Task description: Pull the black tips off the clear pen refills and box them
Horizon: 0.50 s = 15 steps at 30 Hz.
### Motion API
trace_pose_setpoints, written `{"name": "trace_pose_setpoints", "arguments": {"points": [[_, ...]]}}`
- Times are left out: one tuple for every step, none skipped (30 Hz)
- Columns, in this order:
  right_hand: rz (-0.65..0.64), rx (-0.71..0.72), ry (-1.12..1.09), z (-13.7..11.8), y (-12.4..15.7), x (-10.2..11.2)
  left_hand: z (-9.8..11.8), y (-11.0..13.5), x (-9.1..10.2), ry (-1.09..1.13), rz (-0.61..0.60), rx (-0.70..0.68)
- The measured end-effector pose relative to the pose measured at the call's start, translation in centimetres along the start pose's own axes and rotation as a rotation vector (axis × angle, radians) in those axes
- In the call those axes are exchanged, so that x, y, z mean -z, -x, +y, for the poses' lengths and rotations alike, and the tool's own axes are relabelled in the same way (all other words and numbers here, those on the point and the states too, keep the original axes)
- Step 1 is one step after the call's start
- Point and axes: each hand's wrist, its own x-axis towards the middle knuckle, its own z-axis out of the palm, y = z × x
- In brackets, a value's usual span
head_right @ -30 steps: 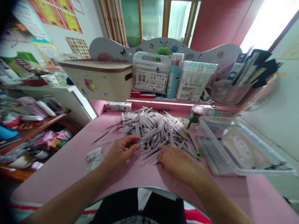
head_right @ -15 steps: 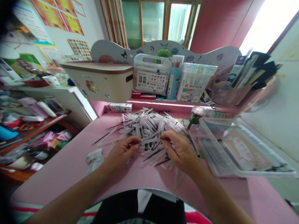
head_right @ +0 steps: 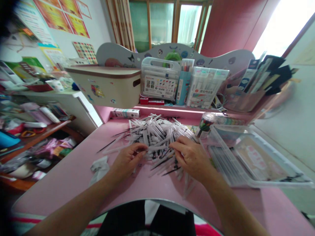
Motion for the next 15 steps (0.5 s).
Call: {"name": "trace_pose_setpoints", "arguments": {"points": [[-0.009,0.001,0.020,0.0,0.0,-0.1,-0.1,0.0,0.0,-0.028,0.001,-0.014],[-0.018,0.000,0.036,0.0,0.0,-0.2,-0.2,0.0,0.0,-0.056,-0.001,-0.030],[-0.026,-0.004,0.046,0.1,0.0,-0.3,-0.3,0.0,0.0,-0.087,-0.004,-0.050],[-0.035,-0.013,0.053,0.1,0.0,-0.4,-0.4,0.0,0.0,-0.118,-0.007,-0.072],[-0.047,-0.028,0.055,0.1,0.0,-0.5,-0.4,0.0,0.0,-0.149,-0.008,-0.096],[-0.059,-0.050,0.055,0.0,0.1,-0.6,-0.5,0.0,-0.1,-0.178,-0.008,-0.119],[-0.072,-0.076,0.053,-0.1,0.1,-0.7,-0.6,0.1,-0.1,-0.204,-0.010,-0.138],[-0.085,-0.102,0.054,-0.2,0.1,-0.8,-0.7,0.1,-0.1,-0.226,-0.014,-0.149],[-0.099,-0.123,0.058,-0.4,0.1,-0.9,-0.7,0.1,-0.1,-0.244,-0.020,-0.153],[-0.115,-0.136,0.061,-0.5,0.2,-1.1,-0.7,0.2,-0.2,-0.259,-0.028,-0.152],[-0.128,-0.142,0.062,-0.7,0.2,-1.2,-0.7,0.2,-0.2,-0.273,-0.037,-0.151],[-0.140,-0.143,0.059,-0.8,0.2,-1.3,-0.7,0.3,-0.2,-0.285,-0.046,-0.151],[-0.149,-0.140,0.052,-0.9,0.2,-1.4,-0.6,0.3,-0.2,-0.295,-0.052,-0.151],[-0.151,-0.135,0.042,-1.0,0.2,-1.6,-0.5,0.3,-0.3,-0.301,-0.057,-0.151],[-0.145,-0.124,0.036,-1.0,0.2,-1.7,-0.5,0.4,-0.3,-0.302,-0.060,-0.149]]}}
